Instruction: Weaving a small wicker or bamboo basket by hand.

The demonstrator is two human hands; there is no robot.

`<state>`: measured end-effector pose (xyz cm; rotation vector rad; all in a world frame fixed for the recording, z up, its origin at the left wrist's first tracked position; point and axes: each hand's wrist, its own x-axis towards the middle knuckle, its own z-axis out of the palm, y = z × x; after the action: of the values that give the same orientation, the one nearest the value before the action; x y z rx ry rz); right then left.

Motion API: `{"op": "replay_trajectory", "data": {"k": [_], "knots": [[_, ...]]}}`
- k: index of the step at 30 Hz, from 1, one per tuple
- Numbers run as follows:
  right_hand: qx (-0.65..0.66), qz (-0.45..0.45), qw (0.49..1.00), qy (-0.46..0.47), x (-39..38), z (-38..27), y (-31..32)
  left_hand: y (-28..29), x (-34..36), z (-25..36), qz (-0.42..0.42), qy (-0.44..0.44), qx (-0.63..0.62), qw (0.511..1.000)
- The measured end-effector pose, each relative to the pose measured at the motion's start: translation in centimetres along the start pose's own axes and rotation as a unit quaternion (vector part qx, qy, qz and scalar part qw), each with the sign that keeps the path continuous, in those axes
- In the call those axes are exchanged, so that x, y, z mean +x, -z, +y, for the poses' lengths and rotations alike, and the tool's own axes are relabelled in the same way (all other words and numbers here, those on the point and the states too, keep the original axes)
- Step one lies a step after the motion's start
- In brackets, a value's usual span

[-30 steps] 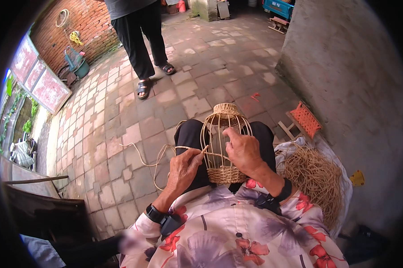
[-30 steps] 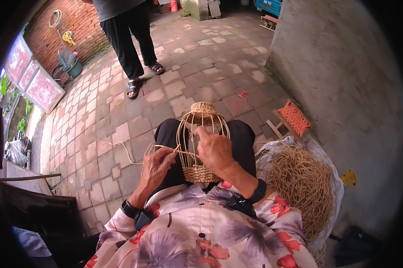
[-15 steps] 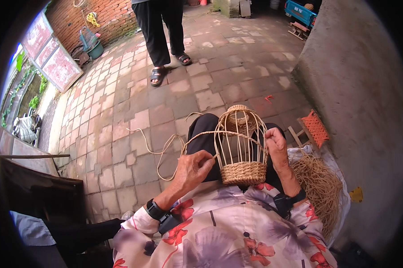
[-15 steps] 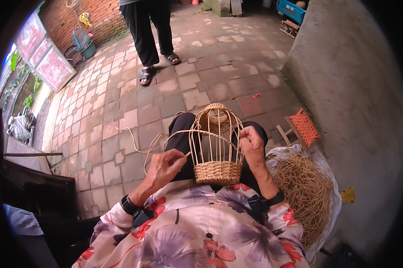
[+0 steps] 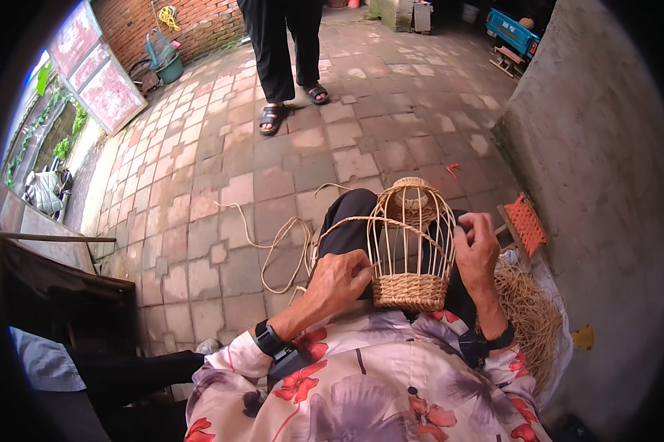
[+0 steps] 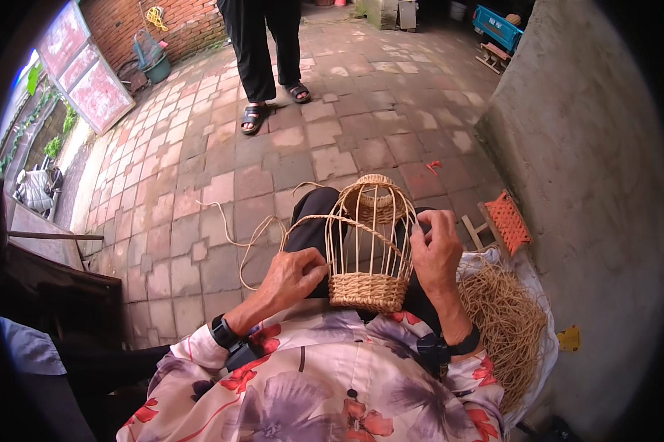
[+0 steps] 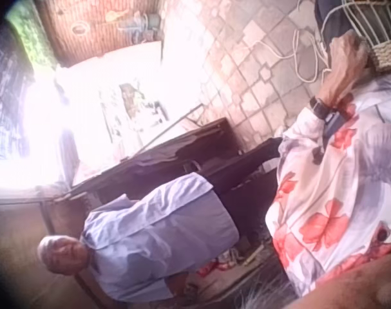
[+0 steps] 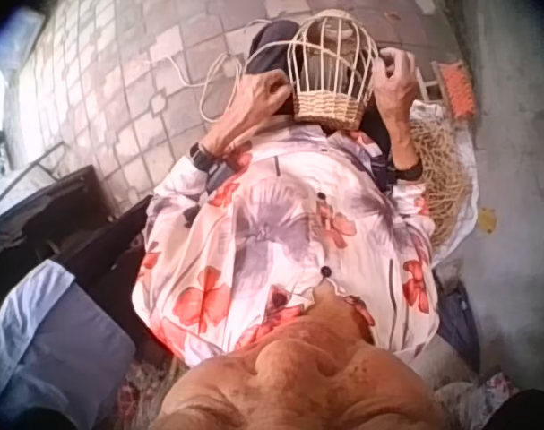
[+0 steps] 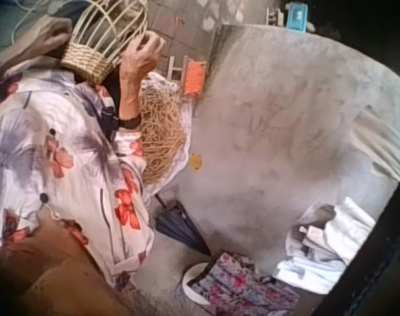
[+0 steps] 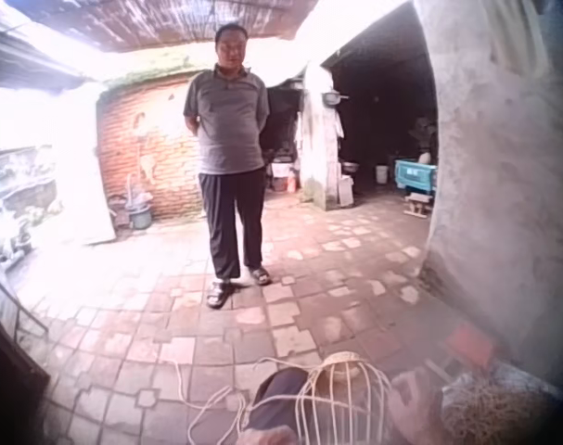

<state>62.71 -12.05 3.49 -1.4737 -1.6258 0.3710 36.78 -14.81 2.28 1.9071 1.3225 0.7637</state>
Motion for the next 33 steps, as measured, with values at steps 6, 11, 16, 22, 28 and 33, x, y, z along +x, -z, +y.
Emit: {"op": "replay_trajectory", "data": {"k": [6,11,16,22,28,33], "knots": [[-0.126,-0.075,0.950,0.276,0.7,-7.5,-1.1,-0.7,1.0,-1.7,-0.136,0.264,-0.458,0.838],[-0.246,-0.246,0.885,0.309,0.6,-8.4,-4.1,-0.6,1.1,-1.4,-0.148,0.275,-0.492,0.813],[-0.274,-0.324,0.863,0.273,0.5,-8.7,-4.8,-1.0,1.2,-2.5,-0.036,0.112,-0.278,0.953],[-0.192,-0.209,0.898,0.336,0.1,-7.6,-4.2,-1.0,2.8,-0.7,0.046,-0.075,-0.135,0.987],[0.011,-0.052,0.974,0.218,2.0,-5.5,1.2,-0.7,3.3,-3.1,-0.022,-0.033,-0.137,0.990],[0.408,-0.139,0.883,-0.186,-0.1,-2.3,1.4,-0.4,3.0,-0.3,0.148,-0.182,-0.008,0.972]]}}
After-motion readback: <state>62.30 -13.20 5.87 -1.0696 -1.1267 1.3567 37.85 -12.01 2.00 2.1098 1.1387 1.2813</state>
